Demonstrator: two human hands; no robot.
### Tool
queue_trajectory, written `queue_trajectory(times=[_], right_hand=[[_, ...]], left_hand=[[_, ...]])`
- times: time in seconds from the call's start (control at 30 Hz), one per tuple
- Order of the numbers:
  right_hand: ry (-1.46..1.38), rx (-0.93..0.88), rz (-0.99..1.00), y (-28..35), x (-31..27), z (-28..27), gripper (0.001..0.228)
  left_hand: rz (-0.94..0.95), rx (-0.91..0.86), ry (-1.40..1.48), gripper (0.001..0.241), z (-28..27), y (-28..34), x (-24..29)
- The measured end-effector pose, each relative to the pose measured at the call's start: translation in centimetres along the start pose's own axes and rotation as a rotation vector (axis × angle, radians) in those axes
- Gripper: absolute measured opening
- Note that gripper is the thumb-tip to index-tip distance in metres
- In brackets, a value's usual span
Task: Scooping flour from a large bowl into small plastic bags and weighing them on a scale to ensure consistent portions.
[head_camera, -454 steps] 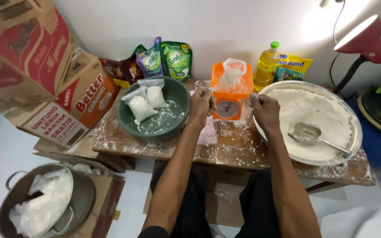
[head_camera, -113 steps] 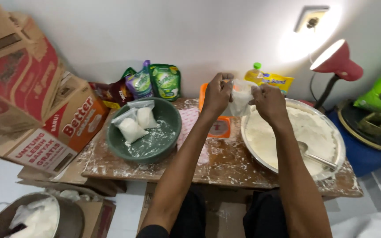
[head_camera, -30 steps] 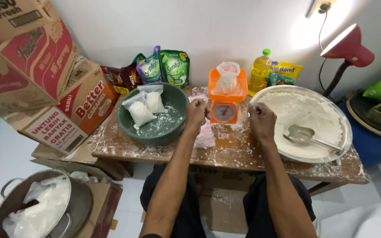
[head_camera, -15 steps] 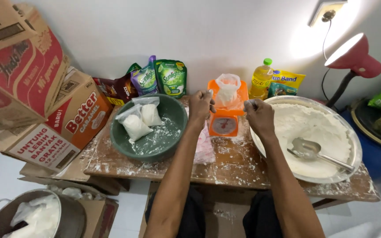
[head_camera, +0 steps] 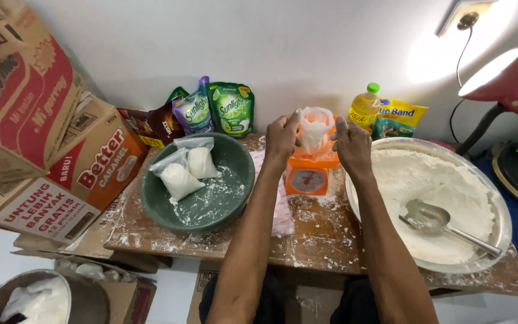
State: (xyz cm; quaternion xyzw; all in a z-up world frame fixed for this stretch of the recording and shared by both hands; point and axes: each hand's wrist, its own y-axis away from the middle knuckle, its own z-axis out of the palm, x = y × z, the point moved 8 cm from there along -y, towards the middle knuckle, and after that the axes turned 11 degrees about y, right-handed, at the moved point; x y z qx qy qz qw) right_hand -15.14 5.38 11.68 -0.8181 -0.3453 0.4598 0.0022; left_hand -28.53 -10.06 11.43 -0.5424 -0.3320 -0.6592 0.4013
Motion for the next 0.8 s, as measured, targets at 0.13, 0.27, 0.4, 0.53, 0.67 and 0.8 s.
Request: queue_trajectory(times=[0.13,0.27,0.4,0.53,0.67,0.8], right_hand=[[0.019,0.019,-0.017,-1.0,0.4,0.8,0.055],[0.022,0.025,-0.054,-0.9,-0.2,1.0,0.052],[0.007,0.023,-0.109,-1.5,0.7,1.5,0.042],[-0.069,0.019,-0.170,-1.2,0.2,1.3,0.037],[-0.097,0.054,-0.185,-1.3,0.0,0.9,0.029],[-0.087,0.076,-0.183,-1.0,-0.5,0.1,0.026]], left_hand=[[-0.012,0.006,-0.056,0.048,1.3,-1.2,-0.5],[0.016,0.022,-0.071,0.038,1.9,-3.4,-2.7],[0.056,0.055,-0.014,0.024,2.3,-2.8,-2.6],[0.081,0.058,0.050,0.020,2.4,-2.1,-2.0],[0.126,0.060,0.140,0.018,2.5,-1.5,-1.3],[0.182,0.041,0.199,0.018,2.9,-0.2,0.6]])
